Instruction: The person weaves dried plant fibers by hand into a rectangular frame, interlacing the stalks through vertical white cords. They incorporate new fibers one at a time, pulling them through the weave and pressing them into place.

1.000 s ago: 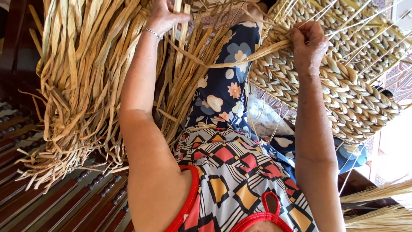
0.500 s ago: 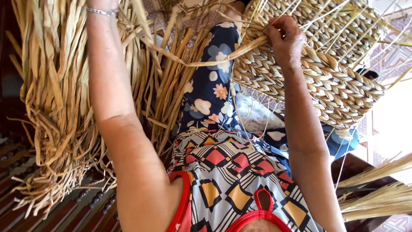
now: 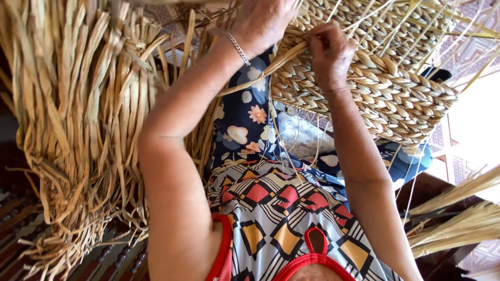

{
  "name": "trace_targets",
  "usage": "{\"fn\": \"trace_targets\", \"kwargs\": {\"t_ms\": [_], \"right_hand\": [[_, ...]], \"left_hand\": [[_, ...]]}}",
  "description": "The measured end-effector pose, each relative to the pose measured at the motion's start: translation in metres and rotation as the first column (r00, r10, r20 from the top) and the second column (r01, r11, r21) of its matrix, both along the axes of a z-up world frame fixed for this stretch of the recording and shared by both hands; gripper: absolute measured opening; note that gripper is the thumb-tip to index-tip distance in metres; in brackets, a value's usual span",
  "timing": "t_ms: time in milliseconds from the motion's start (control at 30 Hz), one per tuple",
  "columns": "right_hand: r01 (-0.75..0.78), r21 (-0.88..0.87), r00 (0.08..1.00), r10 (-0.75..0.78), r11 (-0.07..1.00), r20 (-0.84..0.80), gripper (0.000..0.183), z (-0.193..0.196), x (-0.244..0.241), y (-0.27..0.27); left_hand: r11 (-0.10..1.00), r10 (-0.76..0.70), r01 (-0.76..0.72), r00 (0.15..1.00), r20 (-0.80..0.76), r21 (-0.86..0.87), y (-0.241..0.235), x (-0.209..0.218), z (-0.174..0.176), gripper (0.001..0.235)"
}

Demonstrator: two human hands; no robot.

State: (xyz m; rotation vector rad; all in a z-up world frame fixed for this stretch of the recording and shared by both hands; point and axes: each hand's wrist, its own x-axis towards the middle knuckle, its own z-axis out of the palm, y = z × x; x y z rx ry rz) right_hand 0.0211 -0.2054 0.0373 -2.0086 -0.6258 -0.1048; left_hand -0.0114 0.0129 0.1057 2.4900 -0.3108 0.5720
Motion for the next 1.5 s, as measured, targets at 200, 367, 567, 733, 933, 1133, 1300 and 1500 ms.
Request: {"fn": "trace_targets", "kwargs": {"t_ms": [200,367,567,733,933,1133,1300,1500], "right_hand": [[-0.106,-0.017,0.994,0.106,0.994,0.011,0.012,0.016,-0.008,-0.006],[-0.177,0.048,0.983,0.175,0.983,0.046,0.013,0.028,-0.009,-0.006],[-0.174,0.074,0.985,0.173,0.982,0.021,0.013,-0.007,0.013,-0.006],[-0.005,-0.113,0.999,0.001,0.994,-0.037,0.023,-0.003,0.030,0.012],[0.096,-0.248,0.931,0.000,0.964,0.364,0.041,0.000,0.024,0.030],[-0.282,-0.231,0.950,0.305,0.931,0.069,0.014,0.021,0.030,0.018],[-0.406,-0.069,0.914,0.403,0.911,-0.046,0.014,0.026,0.021,0.018],[-0.132,0.020,0.991,0.133,0.991,-0.025,0.003,0.000,0.023,0.025]], "left_hand": [[0.957,-0.130,0.084,0.980,-0.149,-0.277,-0.010,0.016,-0.057,0.016],[0.962,-0.150,0.116,0.981,-0.123,-0.246,-0.012,0.025,-0.084,0.016],[0.982,-0.063,0.073,0.996,-0.062,0.173,-0.031,0.024,-0.104,0.014],[0.984,-0.053,0.049,0.998,0.021,0.172,-0.013,-0.021,-0.052,0.018],[0.983,0.018,0.079,0.853,-0.522,0.164,0.001,-0.073,0.010,0.046],[0.938,0.285,-0.087,0.743,-0.606,0.334,0.034,-0.049,0.051,0.022],[0.804,0.226,-0.422,0.869,0.441,0.418,0.015,-0.021,0.025,0.020],[0.992,0.075,-0.060,0.987,0.143,-0.107,0.002,0.039,-0.100,0.021]]}}
